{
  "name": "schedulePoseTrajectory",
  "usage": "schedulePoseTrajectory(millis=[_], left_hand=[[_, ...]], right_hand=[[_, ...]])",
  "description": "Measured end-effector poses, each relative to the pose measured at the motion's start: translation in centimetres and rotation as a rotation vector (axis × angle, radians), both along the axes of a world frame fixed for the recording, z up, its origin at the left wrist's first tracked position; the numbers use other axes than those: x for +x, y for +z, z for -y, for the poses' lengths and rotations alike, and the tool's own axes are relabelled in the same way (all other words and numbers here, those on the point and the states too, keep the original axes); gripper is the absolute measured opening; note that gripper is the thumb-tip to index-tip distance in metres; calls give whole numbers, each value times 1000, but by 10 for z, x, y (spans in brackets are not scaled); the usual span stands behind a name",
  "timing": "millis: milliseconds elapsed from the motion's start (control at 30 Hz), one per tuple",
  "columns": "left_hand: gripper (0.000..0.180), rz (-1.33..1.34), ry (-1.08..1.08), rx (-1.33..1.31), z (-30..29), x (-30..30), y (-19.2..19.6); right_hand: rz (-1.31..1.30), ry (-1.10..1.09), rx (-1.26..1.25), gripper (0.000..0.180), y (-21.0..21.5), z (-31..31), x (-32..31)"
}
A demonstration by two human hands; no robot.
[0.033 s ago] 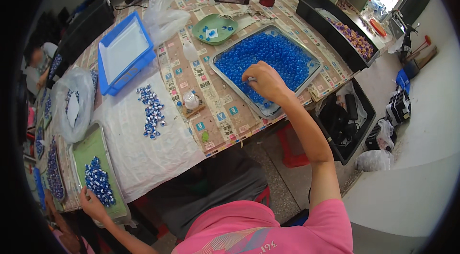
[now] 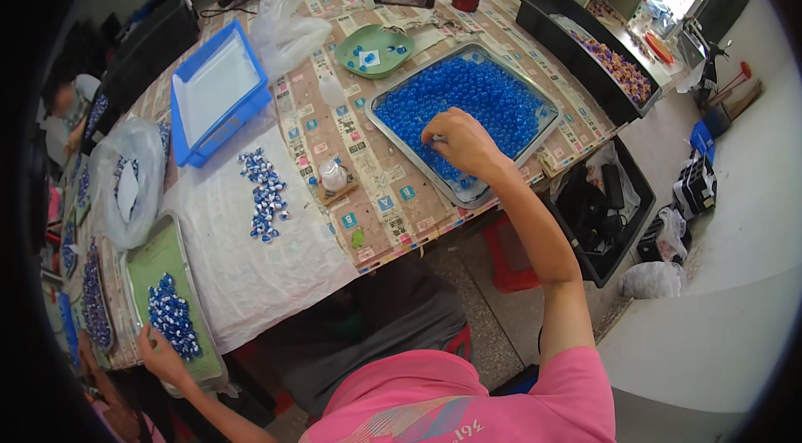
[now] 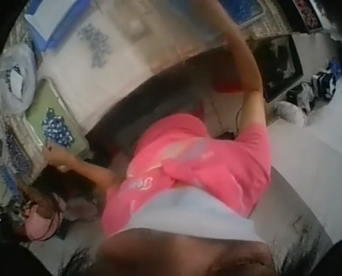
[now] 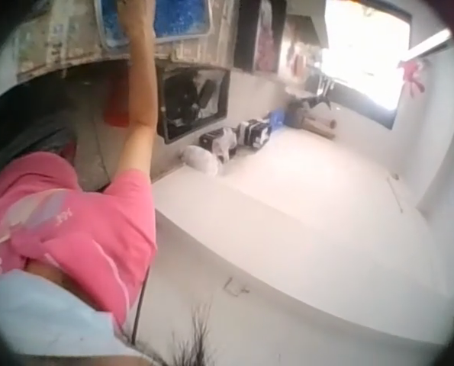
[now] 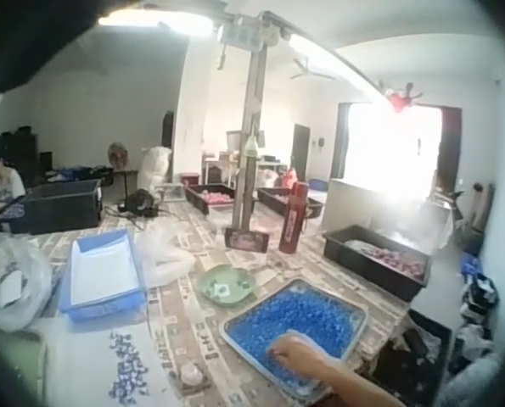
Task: Assembling small blue plastic components onto base parts on a template at a factory workbench.
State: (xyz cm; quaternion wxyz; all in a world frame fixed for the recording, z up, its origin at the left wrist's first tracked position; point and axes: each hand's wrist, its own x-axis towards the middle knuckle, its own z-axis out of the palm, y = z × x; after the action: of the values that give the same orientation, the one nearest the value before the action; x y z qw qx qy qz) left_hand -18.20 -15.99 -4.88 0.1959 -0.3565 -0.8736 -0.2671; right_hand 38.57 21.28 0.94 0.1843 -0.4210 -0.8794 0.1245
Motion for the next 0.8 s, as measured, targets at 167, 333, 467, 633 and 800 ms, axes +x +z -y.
schedulePoseTrajectory(millis=[167,333,467,633,800], left_hand=[[20,-90,-157,79,-39,68,27],[20,295,-455,130,-91,159,39],[22,418,-682,113,-123,198,31],[23,467,-801,171,-144,212,20],[22,504,-816,188,-150,210,18]], right_hand=[[-13,2,-25,14,7,5,-5],[-352,-104,-276,18,12,27,-6],[-578,-93,-444,18,13,48,-18],[-606,-90,-567,21,21,68,-38],[-641,-109,-599,23,23,83,-61]])
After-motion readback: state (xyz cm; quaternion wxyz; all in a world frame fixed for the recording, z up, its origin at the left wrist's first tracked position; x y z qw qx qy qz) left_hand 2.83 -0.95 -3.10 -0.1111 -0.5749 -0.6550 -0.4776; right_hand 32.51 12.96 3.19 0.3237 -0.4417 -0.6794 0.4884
